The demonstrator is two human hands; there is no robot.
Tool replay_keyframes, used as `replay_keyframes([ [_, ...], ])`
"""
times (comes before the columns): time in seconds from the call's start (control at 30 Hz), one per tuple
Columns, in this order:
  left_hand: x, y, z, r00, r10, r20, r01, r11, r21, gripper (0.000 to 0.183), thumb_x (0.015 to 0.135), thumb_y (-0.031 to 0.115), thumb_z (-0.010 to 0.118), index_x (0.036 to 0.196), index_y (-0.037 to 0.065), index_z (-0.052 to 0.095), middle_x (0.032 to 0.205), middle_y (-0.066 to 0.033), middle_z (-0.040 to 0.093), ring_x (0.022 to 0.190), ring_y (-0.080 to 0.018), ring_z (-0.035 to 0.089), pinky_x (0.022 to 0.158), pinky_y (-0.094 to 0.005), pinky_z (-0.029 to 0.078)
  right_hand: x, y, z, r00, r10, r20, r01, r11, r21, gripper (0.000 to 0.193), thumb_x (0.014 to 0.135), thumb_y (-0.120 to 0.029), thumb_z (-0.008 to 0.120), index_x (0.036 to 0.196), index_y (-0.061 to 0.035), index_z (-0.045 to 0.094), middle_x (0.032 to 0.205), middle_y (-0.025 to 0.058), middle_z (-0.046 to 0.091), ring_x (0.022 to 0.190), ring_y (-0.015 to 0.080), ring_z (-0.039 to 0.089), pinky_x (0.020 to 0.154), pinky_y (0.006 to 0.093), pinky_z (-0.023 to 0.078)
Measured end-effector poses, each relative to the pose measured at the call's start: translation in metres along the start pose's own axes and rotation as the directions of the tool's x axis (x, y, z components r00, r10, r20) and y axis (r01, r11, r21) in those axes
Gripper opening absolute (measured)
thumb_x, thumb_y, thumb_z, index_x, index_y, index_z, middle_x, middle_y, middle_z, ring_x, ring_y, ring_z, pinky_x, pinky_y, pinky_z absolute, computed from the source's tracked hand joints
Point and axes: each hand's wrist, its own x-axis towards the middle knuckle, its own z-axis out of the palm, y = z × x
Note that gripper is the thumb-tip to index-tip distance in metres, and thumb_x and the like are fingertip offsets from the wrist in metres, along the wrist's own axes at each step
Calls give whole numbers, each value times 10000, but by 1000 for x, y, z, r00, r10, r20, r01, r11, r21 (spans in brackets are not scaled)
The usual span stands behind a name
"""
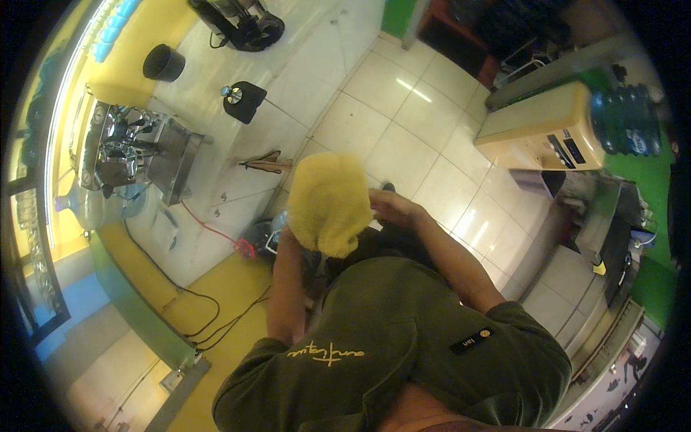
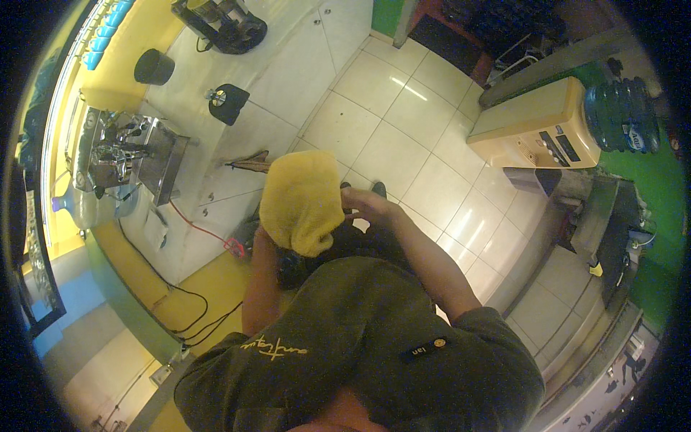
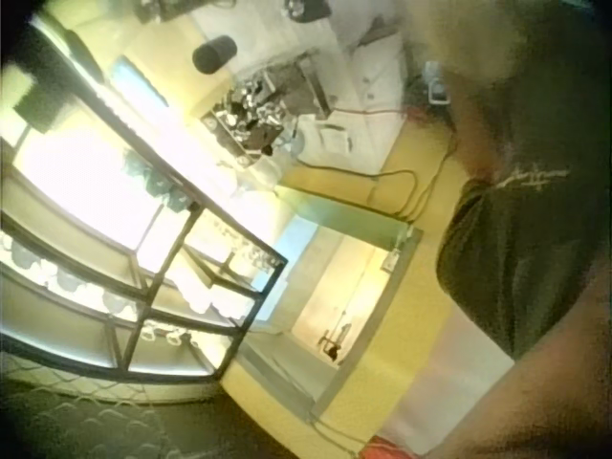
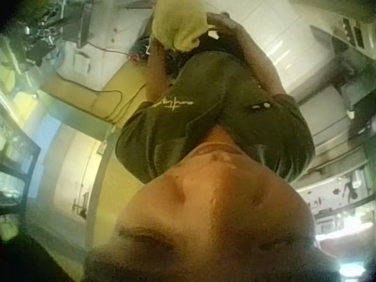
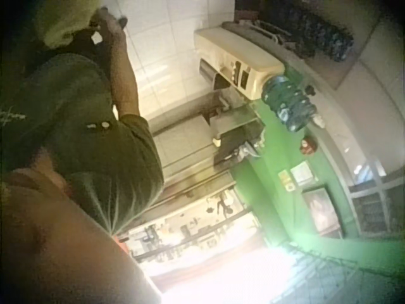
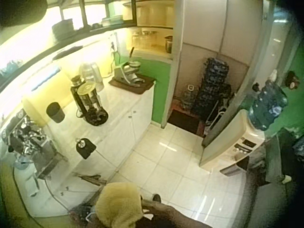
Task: The person scrubs a stainless steel sink with a yellow sponge under running water, rinses the sponge, and wipes the sink basin and faucet. Then the person dries their hands with a yellow cloth and mops the tiled floor with a mop.
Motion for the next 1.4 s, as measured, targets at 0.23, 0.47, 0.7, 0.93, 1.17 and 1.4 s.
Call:
replay_keyframes([
  [0.23,-49,-29,-39,943,44,-331,-99,983,-153,467,1065,347,463,1409,36,523,1395,-158,593,1292,-343,559,1095,-489,450,-30,-48,-16,981,-190,-35,181,967,-181,243,949,-208,730,1074,-143,532,1053,12,564,1057,141,576,902,300,468],
  [0.47,-55,-76,-79,660,517,-545,9,720,693,473,1045,346,568,1368,1,540,1271,-139,664,1165,-250,649,992,-405,524,-40,-62,-27,838,-445,-317,200,790,-580,429,874,-127,782,1185,-121,487,1125,50,522,970,154,585,788,306,513],
  [0.7,-27,-24,-32,516,757,-400,250,314,916,372,1037,305,607,1219,-19,617,1019,-97,710,848,-165,664,738,-314,529,-55,-146,16,783,-612,-109,342,570,-748,700,838,-14,762,1448,-164,453,1277,111,567,896,129,590,812,281,521],
  [0.93,-12,83,33,410,898,-159,-301,298,906,260,994,218,689,1159,21,653,1003,-46,697,868,-103,641,731,-270,516,-45,-252,83,659,-748,78,531,390,-752,612,868,29,706,1428,-77,483,1413,123,520,1103,214,616,986,339,512],
  [1.17,-61,192,132,379,877,297,-346,-163,924,277,980,179,673,1241,87,682,1035,-56,720,942,-148,669,840,-302,528,-11,-353,159,412,-894,175,544,87,-835,396,922,74,649,1299,-43,615,1240,67,664,1134,176,626,1029,328,484],
  [1.4,-90,274,133,232,875,425,3,-438,899,247,1005,222,624,1214,94,653,931,-145,716,848,-253,717,830,-340,546,27,-379,243,378,-853,359,510,-133,-850,357,959,33,636,1309,-37,629,1168,53,685,1060,144,626,956,290,489],
])
